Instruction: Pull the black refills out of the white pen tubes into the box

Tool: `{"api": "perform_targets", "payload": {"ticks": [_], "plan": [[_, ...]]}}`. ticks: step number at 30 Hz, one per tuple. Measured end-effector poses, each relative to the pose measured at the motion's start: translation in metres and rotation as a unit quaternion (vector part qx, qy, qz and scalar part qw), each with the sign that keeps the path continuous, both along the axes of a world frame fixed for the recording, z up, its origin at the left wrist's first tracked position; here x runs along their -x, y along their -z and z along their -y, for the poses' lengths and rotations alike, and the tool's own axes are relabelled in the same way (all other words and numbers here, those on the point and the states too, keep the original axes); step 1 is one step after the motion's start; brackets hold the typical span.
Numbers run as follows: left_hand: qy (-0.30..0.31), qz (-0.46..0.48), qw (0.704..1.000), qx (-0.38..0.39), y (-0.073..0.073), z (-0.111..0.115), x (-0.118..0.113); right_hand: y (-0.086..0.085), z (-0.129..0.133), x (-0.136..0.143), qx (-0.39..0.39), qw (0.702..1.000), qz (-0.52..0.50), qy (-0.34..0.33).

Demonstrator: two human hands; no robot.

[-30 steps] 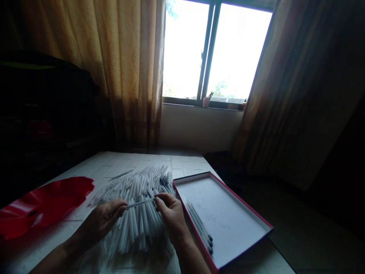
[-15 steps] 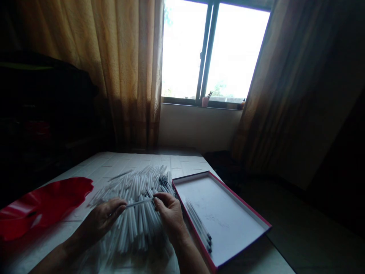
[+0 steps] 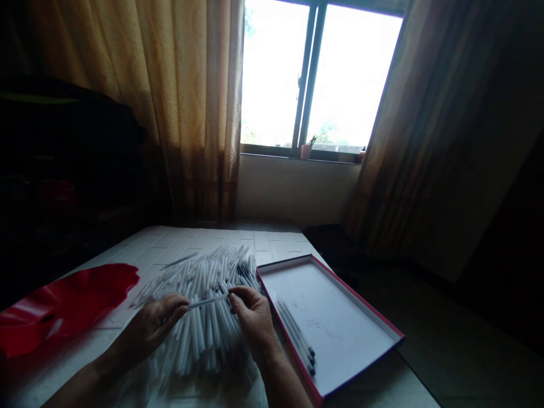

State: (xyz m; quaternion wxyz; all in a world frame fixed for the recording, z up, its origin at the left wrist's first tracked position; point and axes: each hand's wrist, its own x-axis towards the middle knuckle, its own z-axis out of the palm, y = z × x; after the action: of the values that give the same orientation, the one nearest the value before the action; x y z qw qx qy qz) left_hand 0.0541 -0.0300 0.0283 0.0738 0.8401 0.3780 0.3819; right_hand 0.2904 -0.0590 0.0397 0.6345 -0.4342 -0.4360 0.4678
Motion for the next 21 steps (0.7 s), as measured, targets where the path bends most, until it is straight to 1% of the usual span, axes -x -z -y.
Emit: {"api": "perform_targets", "payload": {"ticks": [2, 4, 9, 11, 17, 21], "plan": [[0.008, -0.004, 1.000, 0.006, -0.003, 0.002, -0.001, 0.001, -0.001, 0.000, -0.002, 1.000, 0.000, 0.002], [0.010, -0.006, 1.000, 0.011, -0.003, 0.004, -0.003, 0.003, -0.002, 0.000, -0.005, 1.000, 0.001, 0.006], [-0.001, -0.002, 1.000, 0.016, 0.005, 0.002, -0.002, 0.011, -0.006, 0.001, -0.015, 1.000, 0.001, 0.021], [-0.002, -0.001, 1.000, 0.017, 0.006, 0.000, -0.001, 0.015, -0.008, 0.001, -0.019, 1.000, 0.002, 0.022], [0.014, -0.013, 0.999, 0.028, -0.002, 0.001, -0.001, 0.021, -0.012, 0.001, -0.039, 0.999, -0.005, 0.023], [0.009, -0.014, 0.999, 0.036, 0.000, 0.003, -0.002, 0.023, -0.013, 0.001, -0.048, 0.999, -0.003, 0.025]]}}
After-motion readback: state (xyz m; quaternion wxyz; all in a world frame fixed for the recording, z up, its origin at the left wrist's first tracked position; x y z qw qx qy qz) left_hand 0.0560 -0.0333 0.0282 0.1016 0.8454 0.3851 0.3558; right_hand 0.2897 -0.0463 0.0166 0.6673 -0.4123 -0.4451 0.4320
